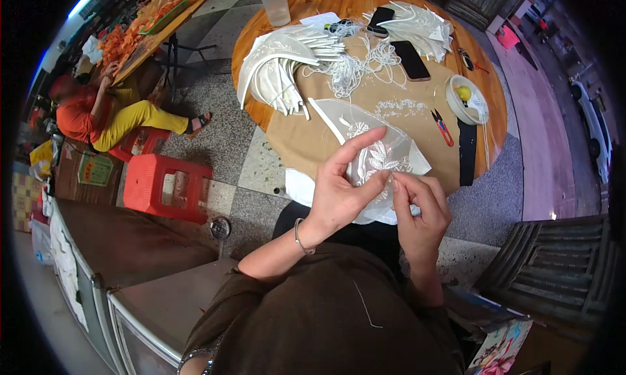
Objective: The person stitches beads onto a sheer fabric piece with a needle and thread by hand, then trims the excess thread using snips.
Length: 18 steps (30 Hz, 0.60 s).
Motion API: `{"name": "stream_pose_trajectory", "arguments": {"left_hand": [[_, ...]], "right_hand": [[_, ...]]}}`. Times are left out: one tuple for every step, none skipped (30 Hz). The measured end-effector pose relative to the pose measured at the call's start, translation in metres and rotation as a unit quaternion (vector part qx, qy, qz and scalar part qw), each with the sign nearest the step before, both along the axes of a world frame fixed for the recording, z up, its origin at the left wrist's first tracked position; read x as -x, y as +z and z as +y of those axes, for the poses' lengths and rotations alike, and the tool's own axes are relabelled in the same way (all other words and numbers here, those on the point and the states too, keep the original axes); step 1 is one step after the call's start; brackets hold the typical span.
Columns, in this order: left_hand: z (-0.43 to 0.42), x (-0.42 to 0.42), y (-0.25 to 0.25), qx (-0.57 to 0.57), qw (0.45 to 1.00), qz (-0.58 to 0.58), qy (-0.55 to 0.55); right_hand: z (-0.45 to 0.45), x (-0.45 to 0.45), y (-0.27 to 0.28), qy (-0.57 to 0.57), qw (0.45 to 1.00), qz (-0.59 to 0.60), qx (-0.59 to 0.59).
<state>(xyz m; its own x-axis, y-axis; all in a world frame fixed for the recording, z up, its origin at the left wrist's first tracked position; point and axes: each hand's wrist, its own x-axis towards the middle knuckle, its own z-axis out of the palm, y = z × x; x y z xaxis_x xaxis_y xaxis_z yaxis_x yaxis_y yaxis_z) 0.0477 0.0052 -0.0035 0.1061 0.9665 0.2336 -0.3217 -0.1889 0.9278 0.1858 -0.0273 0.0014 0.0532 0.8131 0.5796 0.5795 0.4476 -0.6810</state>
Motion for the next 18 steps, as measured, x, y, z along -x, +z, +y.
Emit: {"name": "stream_pose_trajectory", "arguments": {"left_hand": [[0.0004,0.0000,-0.0028,-0.004,1.000,0.007,0.002],[0.0007,0.0000,-0.0042,-0.008,1.000,0.014,0.005],[0.0009,0.0002,-0.0041,-0.007,1.000,0.010,0.003],[0.0013,0.0004,-0.0036,-0.006,1.000,0.007,0.002],[0.0013,0.0005,-0.0032,-0.005,1.000,0.004,0.001],[0.0010,0.0009,-0.0024,0.005,1.000,-0.005,-0.003],[0.0006,0.0012,-0.0013,0.014,1.000,-0.015,-0.006],[0.0005,0.0016,-0.0007,0.023,0.999,-0.024,-0.009],[0.0007,0.0017,-0.0006,0.020,0.999,-0.022,-0.010],[0.0007,0.0016,-0.0008,0.017,1.000,-0.021,-0.012],[0.0007,0.0016,-0.0008,0.013,1.000,-0.019,-0.013],[0.0006,0.0017,-0.0004,0.009,1.000,-0.016,-0.012],[0.0005,0.0017,0.0002,0.004,1.000,-0.013,-0.011],[0.0004,0.0017,0.0006,-0.001,1.000,-0.010,-0.010],[0.0003,0.0014,0.0000,-0.005,1.000,-0.006,-0.007],[0.0003,0.0008,-0.0009,-0.009,1.000,-0.002,-0.005],[0.0002,0.0001,-0.0017,-0.013,1.000,0.002,-0.003],[-0.0001,-0.0006,-0.0021,-0.019,1.000,0.007,0.004]], "right_hand": [[0.0003,-0.0002,-0.0015,0.000,1.000,0.001,0.000],[0.0005,-0.0004,-0.0023,0.000,1.000,0.002,0.001],[0.0003,-0.0003,-0.0016,0.001,1.000,0.000,-0.001],[0.0001,-0.0002,-0.0003,0.002,1.000,-0.001,-0.003],[-0.0001,-0.0001,0.0005,0.003,1.000,-0.003,-0.004],[0.0000,0.0001,0.0005,0.003,1.000,-0.001,-0.004],[0.0000,0.0002,0.0005,0.004,1.000,0.001,-0.004],[0.0001,0.0004,0.0005,0.004,1.000,0.003,-0.004],[0.0002,0.0006,0.0002,0.002,1.000,0.006,-0.001],[0.0000,0.0007,-0.0005,0.000,1.000,0.010,0.003],[-0.0001,0.0007,-0.0008,-0.002,1.000,0.013,0.006],[-0.0006,0.0006,-0.0004,-0.001,1.000,0.017,0.009],[-0.0010,0.0005,0.0003,0.001,1.000,0.022,0.013],[-0.0012,0.0005,0.0007,0.003,1.000,0.026,0.016],[-0.0010,0.0004,0.0003,0.003,1.000,0.027,0.015],[-0.0007,0.0002,-0.0004,0.002,1.000,0.028,0.014],[-0.0004,0.0001,-0.0008,0.001,1.000,0.028,0.013],[-0.0005,0.0002,-0.0006,0.000,1.000,0.027,0.015]]}}
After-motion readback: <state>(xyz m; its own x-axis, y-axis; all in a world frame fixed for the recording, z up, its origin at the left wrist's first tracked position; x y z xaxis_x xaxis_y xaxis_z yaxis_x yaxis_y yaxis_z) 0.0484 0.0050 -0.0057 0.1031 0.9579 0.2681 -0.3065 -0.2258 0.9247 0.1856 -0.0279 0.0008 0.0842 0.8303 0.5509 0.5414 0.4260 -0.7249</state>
